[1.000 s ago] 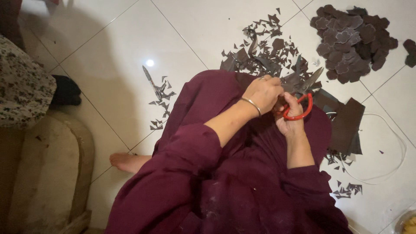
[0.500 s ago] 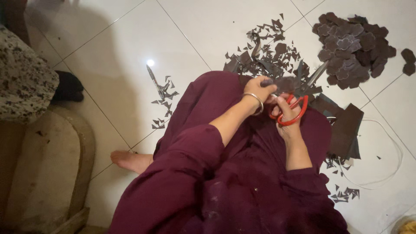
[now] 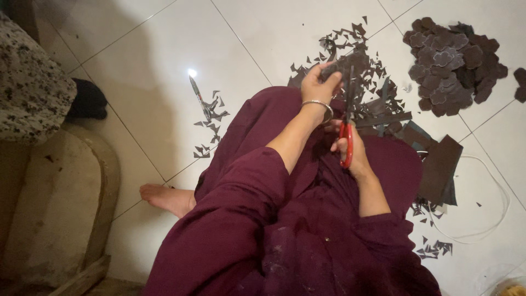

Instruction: The person sits on the floor and uses red-handled scissors to cut small, dark, flower-shaped pieces from a larger sheet of material. They repeatedly pick up pieces, trim the edges, and place the finished shapes into a growing pile on the floor.

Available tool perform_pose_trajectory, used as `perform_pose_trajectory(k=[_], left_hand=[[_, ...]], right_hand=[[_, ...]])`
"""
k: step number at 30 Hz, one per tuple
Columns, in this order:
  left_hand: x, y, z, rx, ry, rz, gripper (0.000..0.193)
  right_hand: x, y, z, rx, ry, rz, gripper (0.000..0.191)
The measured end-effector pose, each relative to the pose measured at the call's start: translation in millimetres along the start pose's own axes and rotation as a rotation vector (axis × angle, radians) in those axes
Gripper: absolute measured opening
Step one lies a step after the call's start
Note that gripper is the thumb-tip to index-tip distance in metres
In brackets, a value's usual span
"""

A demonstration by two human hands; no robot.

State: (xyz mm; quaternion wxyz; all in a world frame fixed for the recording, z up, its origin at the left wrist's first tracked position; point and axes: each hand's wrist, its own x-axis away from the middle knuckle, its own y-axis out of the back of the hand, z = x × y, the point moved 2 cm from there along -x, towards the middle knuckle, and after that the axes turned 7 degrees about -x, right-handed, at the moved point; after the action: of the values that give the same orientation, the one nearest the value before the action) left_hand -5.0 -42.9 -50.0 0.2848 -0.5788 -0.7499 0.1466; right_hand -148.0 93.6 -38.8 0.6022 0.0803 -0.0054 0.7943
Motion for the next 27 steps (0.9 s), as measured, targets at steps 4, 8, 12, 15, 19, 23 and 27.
perform_pose_trajectory(k=[4,8,12,15,19,23,27], left_hand=[[-6,1,-5,0.026,-0.034,-0.033,0.032],[1,-4,-11,0.006,-0.01,0.045,0.033],[15,-10,-20,-0.18,0.003,0.157,0.031],[25,-13,-30,-0.273,-0.006,0.222,0.032],[33,-15,-41,-0.386,-0.017,0.24,0.033],[36,-18,-44,-0.373,0.017,0.241,0.032],[36,-18,-45,-0.371,-0.022,0.248,0.032]], right_hand=[[0,-2,14,-0.153,0.036,-0.033,0.107],[-2,-5,16,-0.158,-0.011,-0.008,0.109],[0,-5,17,0.016,-0.068,-0.028,0.111],[2,-5,21,-0.103,-0.006,-0.034,0.11],[1,-7,23,-0.115,0.023,-0.013,0.114],[-2,-6,23,-0.131,0.025,-0.011,0.119],[-1,-7,22,-0.195,0.027,-0.008,0.122]])
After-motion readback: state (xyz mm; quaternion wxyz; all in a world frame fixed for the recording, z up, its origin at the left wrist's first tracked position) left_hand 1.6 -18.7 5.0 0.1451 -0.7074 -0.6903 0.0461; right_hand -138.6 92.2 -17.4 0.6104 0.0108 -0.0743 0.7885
